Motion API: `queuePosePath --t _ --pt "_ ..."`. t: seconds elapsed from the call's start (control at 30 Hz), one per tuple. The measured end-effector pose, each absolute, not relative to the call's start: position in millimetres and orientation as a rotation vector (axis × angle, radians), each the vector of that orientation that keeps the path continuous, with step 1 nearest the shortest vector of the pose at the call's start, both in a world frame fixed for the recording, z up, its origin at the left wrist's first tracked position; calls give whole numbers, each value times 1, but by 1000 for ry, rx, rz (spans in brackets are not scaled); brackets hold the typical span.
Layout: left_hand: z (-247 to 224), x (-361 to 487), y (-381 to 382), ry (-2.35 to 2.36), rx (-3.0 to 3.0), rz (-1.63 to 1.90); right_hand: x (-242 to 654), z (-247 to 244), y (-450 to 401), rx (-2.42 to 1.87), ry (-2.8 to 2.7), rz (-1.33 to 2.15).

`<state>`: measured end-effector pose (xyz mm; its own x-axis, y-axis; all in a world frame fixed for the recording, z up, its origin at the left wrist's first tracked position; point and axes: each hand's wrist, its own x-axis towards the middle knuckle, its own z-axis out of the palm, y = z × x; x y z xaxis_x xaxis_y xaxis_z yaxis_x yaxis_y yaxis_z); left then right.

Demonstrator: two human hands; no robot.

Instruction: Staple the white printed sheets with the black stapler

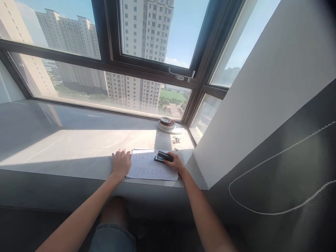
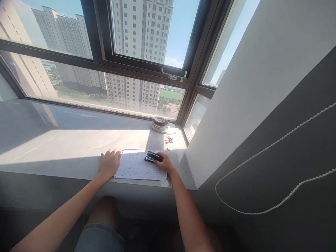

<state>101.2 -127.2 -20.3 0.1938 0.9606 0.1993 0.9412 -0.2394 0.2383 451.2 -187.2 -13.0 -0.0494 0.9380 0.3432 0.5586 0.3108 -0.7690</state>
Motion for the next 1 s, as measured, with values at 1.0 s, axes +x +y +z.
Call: queuePosePath --t 1.0 --pt "-11 75 -120 2119 2242 249 522 25 -199 -1397 -1980 751"
